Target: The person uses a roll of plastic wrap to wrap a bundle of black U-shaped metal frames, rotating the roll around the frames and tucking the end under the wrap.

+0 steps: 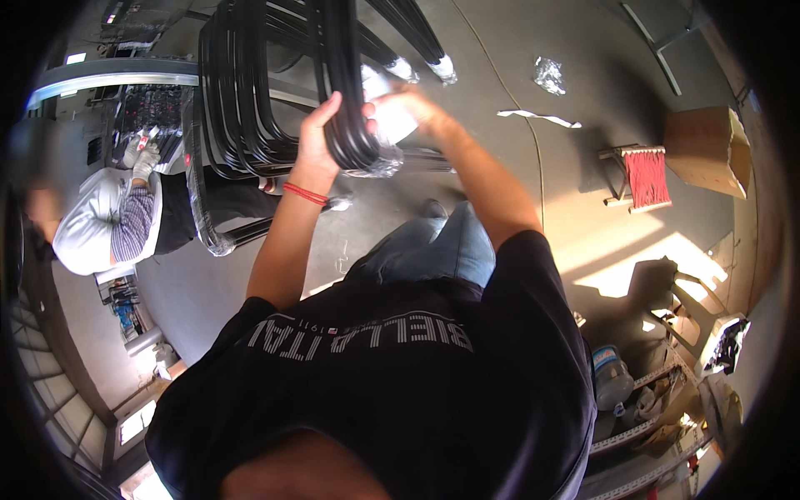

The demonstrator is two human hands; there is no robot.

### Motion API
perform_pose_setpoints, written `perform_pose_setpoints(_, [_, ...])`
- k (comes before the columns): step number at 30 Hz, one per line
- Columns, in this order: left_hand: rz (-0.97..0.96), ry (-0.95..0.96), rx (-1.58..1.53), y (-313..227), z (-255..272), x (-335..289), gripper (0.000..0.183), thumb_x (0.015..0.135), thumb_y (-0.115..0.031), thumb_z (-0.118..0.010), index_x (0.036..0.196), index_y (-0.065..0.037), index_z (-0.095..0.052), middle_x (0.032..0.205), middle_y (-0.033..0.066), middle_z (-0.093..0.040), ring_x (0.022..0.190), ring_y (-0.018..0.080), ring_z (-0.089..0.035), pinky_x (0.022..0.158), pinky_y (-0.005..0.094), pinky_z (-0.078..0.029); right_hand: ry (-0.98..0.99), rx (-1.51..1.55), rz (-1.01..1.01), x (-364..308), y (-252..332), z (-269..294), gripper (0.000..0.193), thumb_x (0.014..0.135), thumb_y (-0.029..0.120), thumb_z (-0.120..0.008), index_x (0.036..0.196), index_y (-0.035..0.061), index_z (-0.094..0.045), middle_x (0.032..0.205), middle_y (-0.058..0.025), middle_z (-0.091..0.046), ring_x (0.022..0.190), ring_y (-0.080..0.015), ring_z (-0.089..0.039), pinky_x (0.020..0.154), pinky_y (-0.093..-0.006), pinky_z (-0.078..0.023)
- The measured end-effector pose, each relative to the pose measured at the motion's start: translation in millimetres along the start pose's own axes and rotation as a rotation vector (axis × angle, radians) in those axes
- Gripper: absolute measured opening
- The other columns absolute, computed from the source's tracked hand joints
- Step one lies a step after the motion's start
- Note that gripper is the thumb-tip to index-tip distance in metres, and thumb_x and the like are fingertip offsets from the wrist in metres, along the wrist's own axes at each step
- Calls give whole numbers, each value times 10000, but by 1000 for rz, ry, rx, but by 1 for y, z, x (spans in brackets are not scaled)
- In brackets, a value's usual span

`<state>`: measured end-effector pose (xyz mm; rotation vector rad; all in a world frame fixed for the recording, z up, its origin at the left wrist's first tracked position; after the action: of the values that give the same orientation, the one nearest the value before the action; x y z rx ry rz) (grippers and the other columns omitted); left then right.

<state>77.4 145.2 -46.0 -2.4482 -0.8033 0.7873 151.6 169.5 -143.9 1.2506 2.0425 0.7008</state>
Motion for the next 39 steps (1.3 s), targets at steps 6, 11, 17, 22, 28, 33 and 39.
perform_pose_setpoints(6, [-324, -421, 1390, -39, -30, -36, 450, 864, -387, -491, 936, 50, -568, 902, 156, -577, 835, 262, -564, 743, 349, -446, 270, 71, -53, 10, -24, -60, 580, 711, 212, -667, 1212, 39, -432, 912, -64, -595, 748, -131, -597, 666, -248, -507])
perform_pose_setpoints(11, [-796, -653, 1722, -40, -24, -113, 601, 781, -241, -617, 1280, -22, -362, 1144, 146, -445, 1046, 281, -431, 879, 357, -360, 274, 16, -56, -7, -5, -61, 577, 752, 186, -643, 1267, 78, -407, 952, -32, -584, 787, -101, -580, 690, -234, -496])
perform_pose_setpoints(17, [-308, -204, 565, 4, 37, -70, 742, 758, -179, -623, 1347, 2, -208, 1357, 85, -289, 1240, 179, -296, 991, 309, -263, 374, -102, -11, -14, 2, -74, 600, 755, 95, -626, 1296, 60, -369, 1089, -66, -534, 975, -124, -518, 842, -238, -430])
perform_pose_setpoints(22, [-676, -380, 425, 0, 38, -72, 711, 635, -108, -720, 1227, -11, -339, 1208, 88, -423, 1100, 188, -436, 957, 320, -323, 455, -441, 290, -13, 31, -82, 596, 783, 112, -611, 1316, 112, -343, 1112, -59, -529, 999, -144, -515, 826, -254, -440])
perform_pose_setpoints(28, [-763, -708, 692, -6, 24, -116, 730, 594, -78, -754, 1178, 18, -327, 1120, 125, -460, 1014, 190, -492, 853, 300, -425, 264, 543, -138, -63, 49, -97, 659, 842, 487, -471, 1274, 3, -356, 1115, -158, -537, 1029, -265, -532, 879, -364, -448])
perform_pose_setpoints(33, [-706, -812, 984, -15, 29, -129, 729, 557, -125, -767, 1143, 29, -362, 1065, 123, -492, 950, 182, -515, 804, 301, -436, 544, 194, -118, -45, 49, -114, 763, 762, 618, -461, 1215, 6, -403, 983, -192, -555, 872, -255, -575, 766, -341, -472])
perform_pose_setpoints(39, [-602, -921, 893, 7, 15, -159, 771, 536, -192, -789, 1136, 27, -358, 1030, 137, -527, 938, 208, -541, 790, 329, -449, 570, 321, -28, -39, 36, -101, 720, 738, 661, -454, 1088, 31, -456, 871, -142, -548, 797, -215, -564, 699, -308, -471])
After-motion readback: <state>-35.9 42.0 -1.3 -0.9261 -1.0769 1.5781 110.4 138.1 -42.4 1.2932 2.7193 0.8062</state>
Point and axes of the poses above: each hand's wrist, its own x-axis towards the middle knuckle, its own z-axis out of the back of the hand, y = z × x, the point moved 8 cm from there along x, towards the middle knuckle
